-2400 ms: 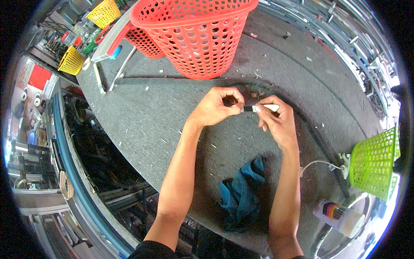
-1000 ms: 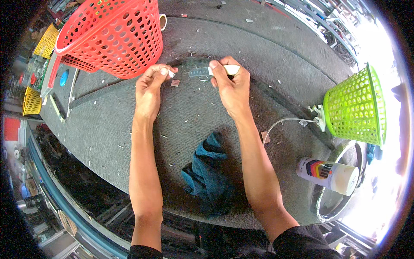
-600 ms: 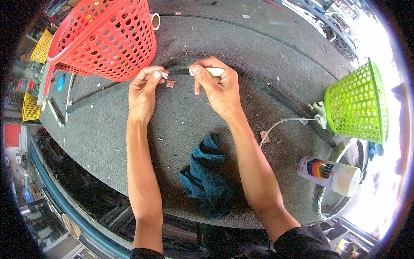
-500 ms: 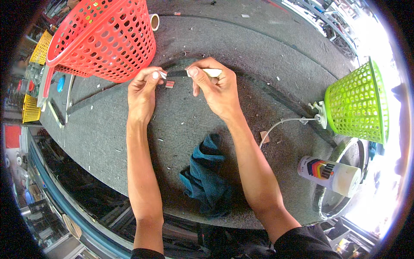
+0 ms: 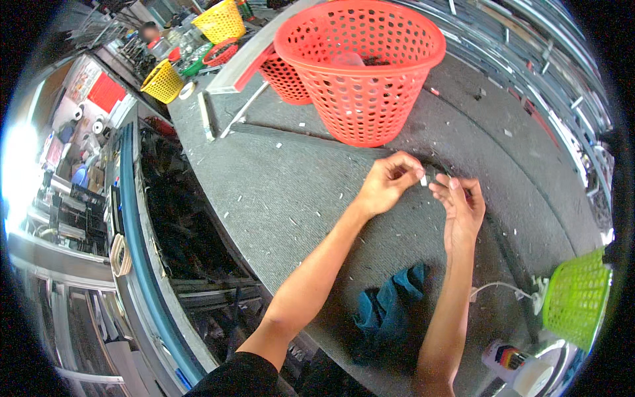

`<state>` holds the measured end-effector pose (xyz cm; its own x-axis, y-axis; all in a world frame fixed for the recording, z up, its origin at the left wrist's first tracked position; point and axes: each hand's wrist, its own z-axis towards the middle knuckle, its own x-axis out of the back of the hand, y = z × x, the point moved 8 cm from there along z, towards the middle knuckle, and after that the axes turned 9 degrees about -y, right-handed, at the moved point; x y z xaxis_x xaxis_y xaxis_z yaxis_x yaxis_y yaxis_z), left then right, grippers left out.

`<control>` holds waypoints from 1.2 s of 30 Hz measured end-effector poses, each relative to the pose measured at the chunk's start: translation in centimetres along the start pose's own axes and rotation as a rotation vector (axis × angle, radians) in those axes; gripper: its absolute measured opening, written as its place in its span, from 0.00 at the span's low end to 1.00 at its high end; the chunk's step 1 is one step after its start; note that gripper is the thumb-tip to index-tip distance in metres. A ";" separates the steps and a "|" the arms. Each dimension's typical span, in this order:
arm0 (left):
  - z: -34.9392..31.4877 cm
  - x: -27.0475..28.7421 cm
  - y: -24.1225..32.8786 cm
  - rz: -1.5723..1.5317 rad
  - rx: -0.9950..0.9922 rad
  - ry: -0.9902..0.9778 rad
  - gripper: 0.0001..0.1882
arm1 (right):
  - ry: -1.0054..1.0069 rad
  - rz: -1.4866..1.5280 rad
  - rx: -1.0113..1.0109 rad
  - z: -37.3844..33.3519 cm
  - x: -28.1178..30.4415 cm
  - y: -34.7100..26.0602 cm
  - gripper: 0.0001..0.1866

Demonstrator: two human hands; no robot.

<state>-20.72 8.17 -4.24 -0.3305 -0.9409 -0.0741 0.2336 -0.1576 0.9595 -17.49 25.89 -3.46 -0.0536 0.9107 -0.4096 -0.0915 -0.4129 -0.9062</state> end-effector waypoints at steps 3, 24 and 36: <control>-0.1 -0.1 -0.6 0.001 0.049 0.011 0.04 | -0.025 0.071 0.003 0.2 0.3 0.5 0.07; -0.2 -0.7 -0.1 0.198 0.073 0.011 0.05 | -0.096 -0.682 0.211 -0.3 -2.3 0.1 0.08; -0.2 -1.2 -0.7 0.202 0.150 -0.068 0.05 | -0.115 -0.653 0.246 -0.5 -2.7 -0.2 0.03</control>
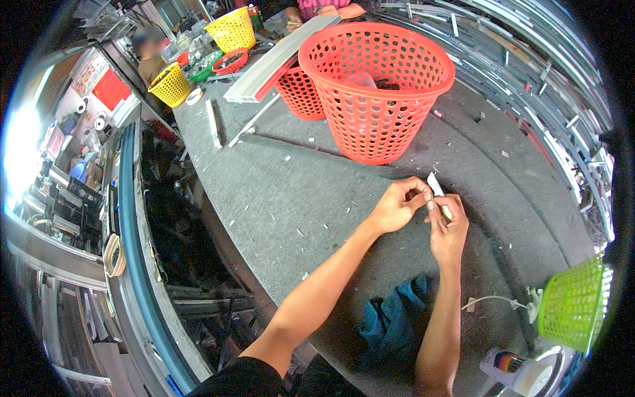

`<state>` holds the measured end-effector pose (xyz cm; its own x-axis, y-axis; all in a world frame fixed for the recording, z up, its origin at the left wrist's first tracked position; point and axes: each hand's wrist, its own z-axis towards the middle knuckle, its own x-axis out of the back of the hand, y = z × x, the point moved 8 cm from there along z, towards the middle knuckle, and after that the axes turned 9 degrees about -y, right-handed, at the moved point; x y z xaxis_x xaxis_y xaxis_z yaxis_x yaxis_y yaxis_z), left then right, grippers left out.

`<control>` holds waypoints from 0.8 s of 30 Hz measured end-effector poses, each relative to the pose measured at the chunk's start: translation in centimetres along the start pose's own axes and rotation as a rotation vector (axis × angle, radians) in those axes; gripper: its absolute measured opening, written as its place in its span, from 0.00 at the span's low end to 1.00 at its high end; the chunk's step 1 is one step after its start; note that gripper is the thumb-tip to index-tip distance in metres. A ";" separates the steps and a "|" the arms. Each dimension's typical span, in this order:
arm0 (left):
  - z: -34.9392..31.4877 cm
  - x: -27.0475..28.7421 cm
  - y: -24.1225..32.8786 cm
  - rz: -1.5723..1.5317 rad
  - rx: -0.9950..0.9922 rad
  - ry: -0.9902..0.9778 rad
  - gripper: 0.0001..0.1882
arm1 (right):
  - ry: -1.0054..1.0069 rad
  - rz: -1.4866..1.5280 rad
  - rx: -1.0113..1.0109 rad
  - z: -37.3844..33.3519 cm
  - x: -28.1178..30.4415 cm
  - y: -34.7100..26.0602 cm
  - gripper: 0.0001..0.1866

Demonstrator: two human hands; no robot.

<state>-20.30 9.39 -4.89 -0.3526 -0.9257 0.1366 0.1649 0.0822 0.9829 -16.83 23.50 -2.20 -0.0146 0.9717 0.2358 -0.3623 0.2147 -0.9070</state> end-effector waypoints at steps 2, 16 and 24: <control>-0.2 -0.1 0.4 0.003 -0.010 0.013 0.05 | -0.015 -0.005 -0.017 -0.1 -0.1 -0.1 0.02; -0.2 -0.2 1.3 0.140 -0.099 -0.007 0.06 | -0.008 -0.086 -0.061 0.0 0.3 -0.1 0.02; -0.2 0.4 0.2 0.026 -0.013 0.014 0.05 | 0.000 -0.060 -0.081 0.0 0.1 0.1 0.04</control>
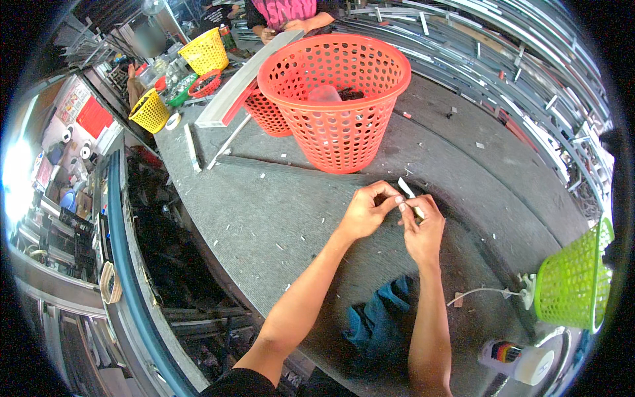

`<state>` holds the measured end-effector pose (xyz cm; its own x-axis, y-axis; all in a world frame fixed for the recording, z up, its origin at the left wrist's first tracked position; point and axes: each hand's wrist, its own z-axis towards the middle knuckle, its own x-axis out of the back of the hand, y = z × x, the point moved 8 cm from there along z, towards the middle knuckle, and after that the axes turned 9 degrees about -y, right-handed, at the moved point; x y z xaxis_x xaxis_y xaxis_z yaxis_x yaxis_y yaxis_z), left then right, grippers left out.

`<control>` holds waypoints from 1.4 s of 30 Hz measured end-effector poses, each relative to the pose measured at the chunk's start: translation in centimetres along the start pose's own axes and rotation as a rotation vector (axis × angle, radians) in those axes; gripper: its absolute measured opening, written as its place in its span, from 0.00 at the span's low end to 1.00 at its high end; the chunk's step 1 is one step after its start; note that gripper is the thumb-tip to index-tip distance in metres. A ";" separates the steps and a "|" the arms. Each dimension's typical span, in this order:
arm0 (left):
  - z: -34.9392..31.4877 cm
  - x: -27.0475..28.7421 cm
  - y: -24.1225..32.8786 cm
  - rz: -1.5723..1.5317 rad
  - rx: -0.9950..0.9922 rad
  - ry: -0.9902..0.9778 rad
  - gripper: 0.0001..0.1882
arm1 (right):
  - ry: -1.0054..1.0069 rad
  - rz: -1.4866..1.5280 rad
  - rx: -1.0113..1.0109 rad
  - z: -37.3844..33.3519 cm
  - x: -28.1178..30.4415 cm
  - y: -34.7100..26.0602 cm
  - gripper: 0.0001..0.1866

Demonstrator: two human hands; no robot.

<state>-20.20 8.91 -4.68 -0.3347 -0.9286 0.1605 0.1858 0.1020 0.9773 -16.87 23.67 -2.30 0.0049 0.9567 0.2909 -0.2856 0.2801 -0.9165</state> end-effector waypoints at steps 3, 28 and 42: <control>-0.2 0.2 0.5 0.071 -0.027 0.052 0.05 | 0.005 -0.018 0.004 0.0 0.0 0.0 0.03; 0.2 -0.2 -0.2 -0.167 -0.108 0.025 0.04 | 0.162 -0.024 0.048 0.0 1.2 1.2 0.10; 0.3 -0.1 -0.5 -0.157 -0.088 0.023 0.03 | 0.077 0.080 -0.029 0.1 0.3 0.8 0.04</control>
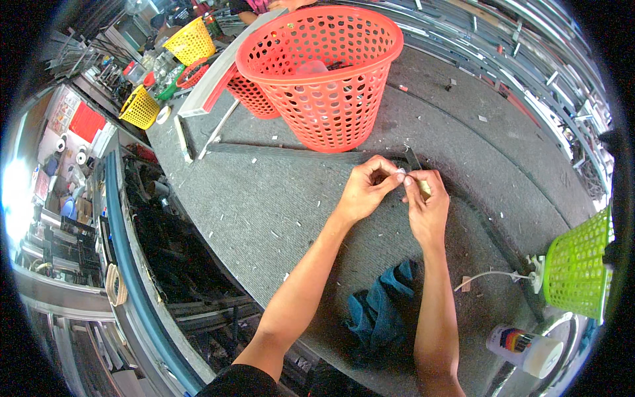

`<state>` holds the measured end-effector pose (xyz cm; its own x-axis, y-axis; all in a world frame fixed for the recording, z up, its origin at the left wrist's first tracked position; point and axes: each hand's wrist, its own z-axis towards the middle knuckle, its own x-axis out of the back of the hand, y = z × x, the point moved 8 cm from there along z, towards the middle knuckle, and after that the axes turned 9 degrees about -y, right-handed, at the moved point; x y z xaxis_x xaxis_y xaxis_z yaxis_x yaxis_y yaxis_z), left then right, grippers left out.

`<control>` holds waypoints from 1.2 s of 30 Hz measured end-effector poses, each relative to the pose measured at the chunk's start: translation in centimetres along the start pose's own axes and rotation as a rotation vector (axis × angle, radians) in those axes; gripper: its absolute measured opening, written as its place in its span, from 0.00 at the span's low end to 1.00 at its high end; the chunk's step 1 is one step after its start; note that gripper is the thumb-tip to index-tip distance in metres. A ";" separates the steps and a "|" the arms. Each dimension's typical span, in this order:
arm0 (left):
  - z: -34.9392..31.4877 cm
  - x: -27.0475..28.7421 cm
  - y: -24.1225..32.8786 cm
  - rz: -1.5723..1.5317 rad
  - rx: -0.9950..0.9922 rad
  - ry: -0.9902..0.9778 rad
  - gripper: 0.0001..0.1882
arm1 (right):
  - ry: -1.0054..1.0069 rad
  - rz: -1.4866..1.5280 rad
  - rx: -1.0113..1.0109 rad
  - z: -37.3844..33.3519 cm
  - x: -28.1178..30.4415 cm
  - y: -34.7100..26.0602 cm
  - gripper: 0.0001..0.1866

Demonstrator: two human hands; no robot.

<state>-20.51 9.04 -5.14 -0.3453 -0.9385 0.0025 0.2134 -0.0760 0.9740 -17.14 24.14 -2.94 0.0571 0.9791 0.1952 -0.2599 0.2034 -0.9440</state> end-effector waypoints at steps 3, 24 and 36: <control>0.1 0.0 0.2 -0.011 -0.078 0.033 0.04 | 0.001 -0.035 0.013 0.0 0.0 0.1 0.03; 0.1 0.5 0.3 -0.148 0.022 0.074 0.06 | 0.035 -0.104 0.075 -0.1 0.1 -0.2 0.05; -0.3 -0.8 3.7 0.382 -0.154 0.124 0.09 | 0.107 -0.070 -0.025 -0.1 1.1 0.5 0.06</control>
<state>-19.17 9.42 -1.58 -0.1044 -0.9418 0.3196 0.4418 0.2440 0.8633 -17.13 25.33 -3.23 0.1769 0.9564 0.2325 -0.2273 0.2695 -0.9358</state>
